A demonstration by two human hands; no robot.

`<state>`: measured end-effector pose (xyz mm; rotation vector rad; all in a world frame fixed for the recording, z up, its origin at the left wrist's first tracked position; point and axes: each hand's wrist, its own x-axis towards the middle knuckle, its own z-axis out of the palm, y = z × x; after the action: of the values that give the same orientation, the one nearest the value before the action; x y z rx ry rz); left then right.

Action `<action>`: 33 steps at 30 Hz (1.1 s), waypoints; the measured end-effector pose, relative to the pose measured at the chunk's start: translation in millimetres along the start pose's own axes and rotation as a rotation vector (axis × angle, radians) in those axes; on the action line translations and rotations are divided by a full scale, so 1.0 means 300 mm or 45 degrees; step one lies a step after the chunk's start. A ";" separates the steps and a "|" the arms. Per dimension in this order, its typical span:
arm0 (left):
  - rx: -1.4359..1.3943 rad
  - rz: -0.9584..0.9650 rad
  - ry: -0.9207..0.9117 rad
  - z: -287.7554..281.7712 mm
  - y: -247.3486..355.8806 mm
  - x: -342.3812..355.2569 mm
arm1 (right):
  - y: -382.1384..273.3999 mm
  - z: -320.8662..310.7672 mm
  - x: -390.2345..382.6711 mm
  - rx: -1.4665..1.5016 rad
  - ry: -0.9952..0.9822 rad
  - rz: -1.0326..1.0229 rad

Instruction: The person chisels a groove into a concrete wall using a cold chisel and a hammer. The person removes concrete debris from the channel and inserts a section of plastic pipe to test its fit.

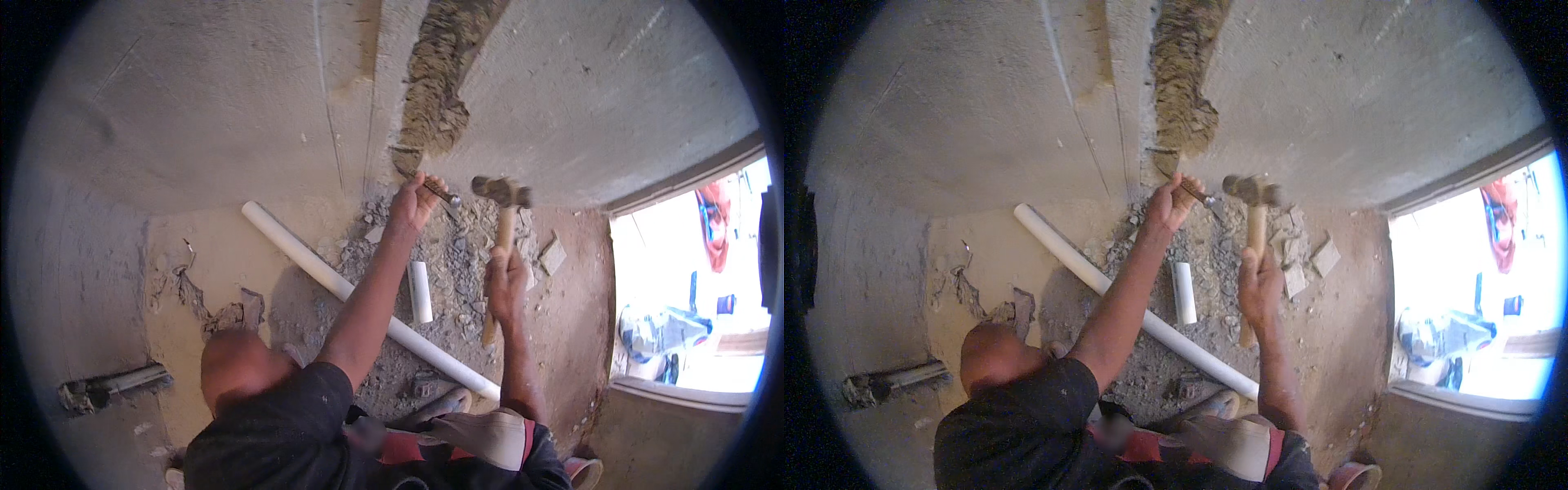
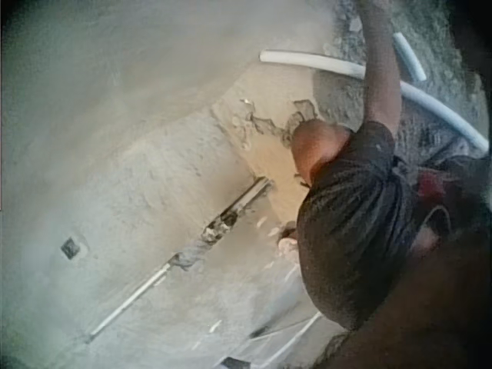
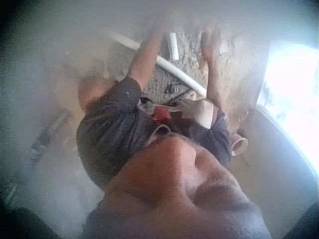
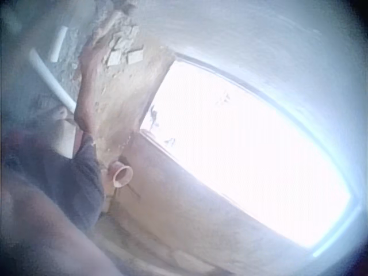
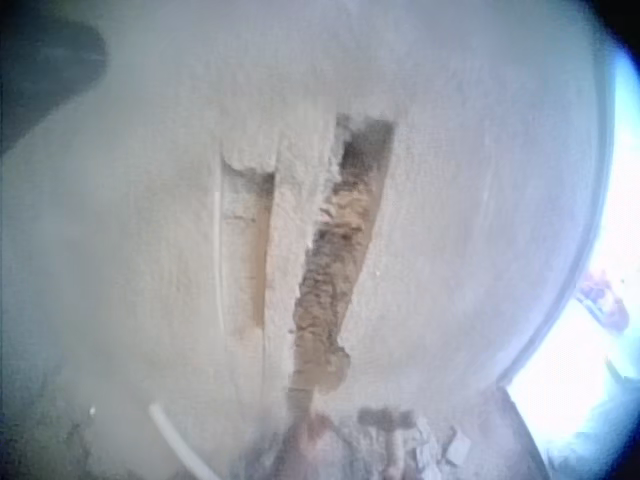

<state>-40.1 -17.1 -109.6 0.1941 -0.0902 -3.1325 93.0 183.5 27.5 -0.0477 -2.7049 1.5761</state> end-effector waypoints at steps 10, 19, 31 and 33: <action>-0.081 0.053 0.230 0.101 -0.003 0.020 | -0.179 -0.034 -0.007 1.211 0.322 -0.874; -0.032 0.031 0.069 0.016 0.009 0.001 | -0.063 -0.030 -0.010 0.300 0.049 -0.105; -0.078 0.028 0.304 0.129 0.001 0.010 | 0.132 0.119 0.031 -0.390 0.306 -0.473; 0.014 0.053 0.285 0.094 0.025 -0.024 | 0.048 0.093 0.011 -0.225 0.088 -0.135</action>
<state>-36.5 -23.0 -80.5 0.5329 -0.1090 -3.0442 89.5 166.5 1.0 0.0379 -2.7350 1.2818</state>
